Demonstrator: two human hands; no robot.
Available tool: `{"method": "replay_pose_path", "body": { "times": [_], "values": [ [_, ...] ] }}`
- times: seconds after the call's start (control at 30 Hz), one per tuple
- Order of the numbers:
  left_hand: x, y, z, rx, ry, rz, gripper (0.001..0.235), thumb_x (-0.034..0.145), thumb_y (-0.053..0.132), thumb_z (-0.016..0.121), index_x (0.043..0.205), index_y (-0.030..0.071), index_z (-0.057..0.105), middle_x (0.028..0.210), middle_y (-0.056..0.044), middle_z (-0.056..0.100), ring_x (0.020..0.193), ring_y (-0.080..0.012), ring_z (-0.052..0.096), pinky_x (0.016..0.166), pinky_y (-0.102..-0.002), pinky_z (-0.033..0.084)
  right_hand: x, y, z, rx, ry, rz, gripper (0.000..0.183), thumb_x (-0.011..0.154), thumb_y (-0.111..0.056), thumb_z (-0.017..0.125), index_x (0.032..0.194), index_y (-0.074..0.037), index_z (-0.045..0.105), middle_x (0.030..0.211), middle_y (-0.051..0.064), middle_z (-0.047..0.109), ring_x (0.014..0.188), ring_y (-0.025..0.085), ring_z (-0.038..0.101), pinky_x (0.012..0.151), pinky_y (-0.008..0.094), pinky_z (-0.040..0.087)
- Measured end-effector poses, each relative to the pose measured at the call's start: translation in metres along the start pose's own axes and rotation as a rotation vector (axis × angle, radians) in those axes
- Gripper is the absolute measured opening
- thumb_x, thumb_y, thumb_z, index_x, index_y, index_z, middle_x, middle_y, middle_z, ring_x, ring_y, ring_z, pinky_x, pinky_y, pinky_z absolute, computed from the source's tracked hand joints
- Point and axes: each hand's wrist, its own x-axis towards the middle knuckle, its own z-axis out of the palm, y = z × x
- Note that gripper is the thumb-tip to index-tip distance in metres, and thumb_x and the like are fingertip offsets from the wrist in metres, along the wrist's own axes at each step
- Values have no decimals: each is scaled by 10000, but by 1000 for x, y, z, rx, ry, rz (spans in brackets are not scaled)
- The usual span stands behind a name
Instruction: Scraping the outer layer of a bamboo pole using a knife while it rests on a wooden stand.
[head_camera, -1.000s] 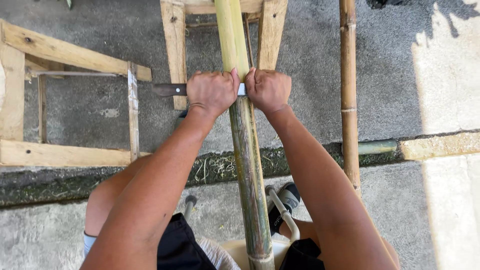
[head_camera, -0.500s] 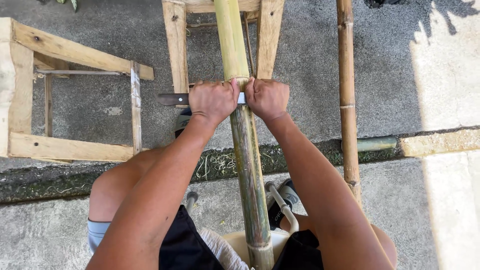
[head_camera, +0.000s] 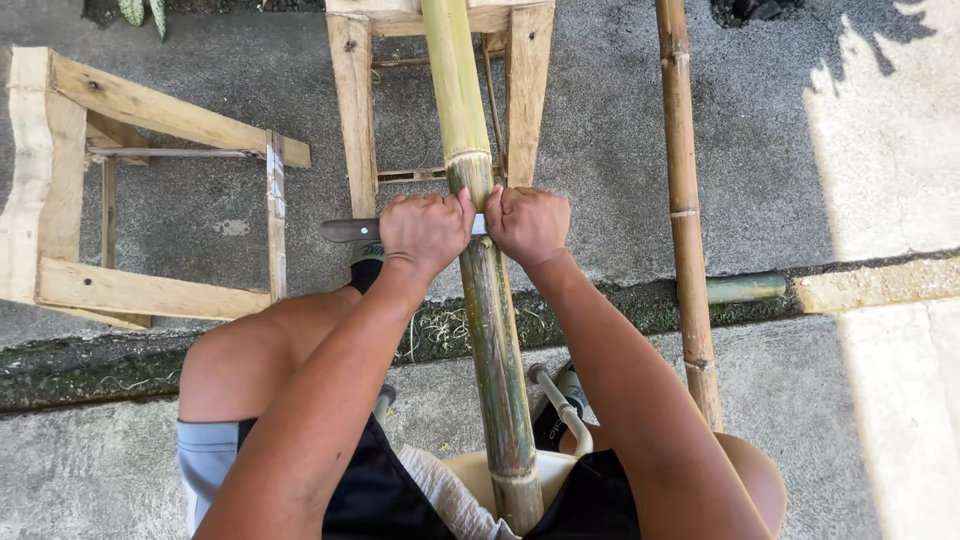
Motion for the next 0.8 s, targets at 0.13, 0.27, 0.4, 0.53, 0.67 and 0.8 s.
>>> {"method": "replay_pose_path", "body": {
  "times": [0.13, 0.27, 0.4, 0.53, 0.67, 0.8],
  "values": [
    [-4, 2, -2, 12, 0, -1, 517, 1002, 287, 575, 504, 171, 652, 483, -44, 627, 387, -207, 594, 478, -386, 494, -4, 0, -1, 4, 5, -12, 449, 983, -208, 619, 544, -131, 569, 543, 75, 597, 474, 270, 599, 454, 409, 447],
    [-9, 5, -3, -9, 2, -5, 515, 1001, 281, 578, 504, 168, 650, 488, -47, 629, 395, -211, 596, 480, -384, 496, -9, -2, -5, 8, -10, 1, 433, 980, -209, 622, 556, -127, 585, 527, 88, 584, 455, 271, 589, 446, 409, 446],
    [-20, 12, -11, -41, 23, 1, 512, 1000, 280, 577, 505, 168, 646, 502, -53, 633, 420, -219, 605, 486, -385, 493, -23, -8, -13, 2, -45, 24, 436, 964, -214, 615, 539, -128, 575, 525, 79, 594, 451, 276, 586, 443, 414, 442],
    [-40, 21, -20, -66, -29, -8, 523, 1008, 273, 575, 501, 167, 645, 498, -56, 634, 417, -215, 605, 480, -388, 488, -39, -17, -25, 4, -9, 3, 424, 983, -207, 609, 567, -130, 589, 539, 83, 595, 470, 272, 600, 440, 412, 440],
    [-57, 30, -31, -73, -83, -17, 527, 1014, 282, 568, 509, 158, 656, 489, -60, 636, 403, -214, 605, 467, -383, 485, -58, -25, -35, 26, -58, 15, 434, 982, -205, 602, 557, -123, 568, 558, 80, 607, 487, 277, 608, 461, 417, 454],
    [-70, 37, -36, -85, -37, -20, 514, 1000, 277, 572, 508, 152, 649, 502, -62, 637, 418, -225, 610, 498, -390, 496, -71, -31, -46, 41, -97, 30, 424, 978, -202, 610, 566, -114, 567, 558, 84, 604, 500, 287, 616, 476, 424, 466]
  ]
}}
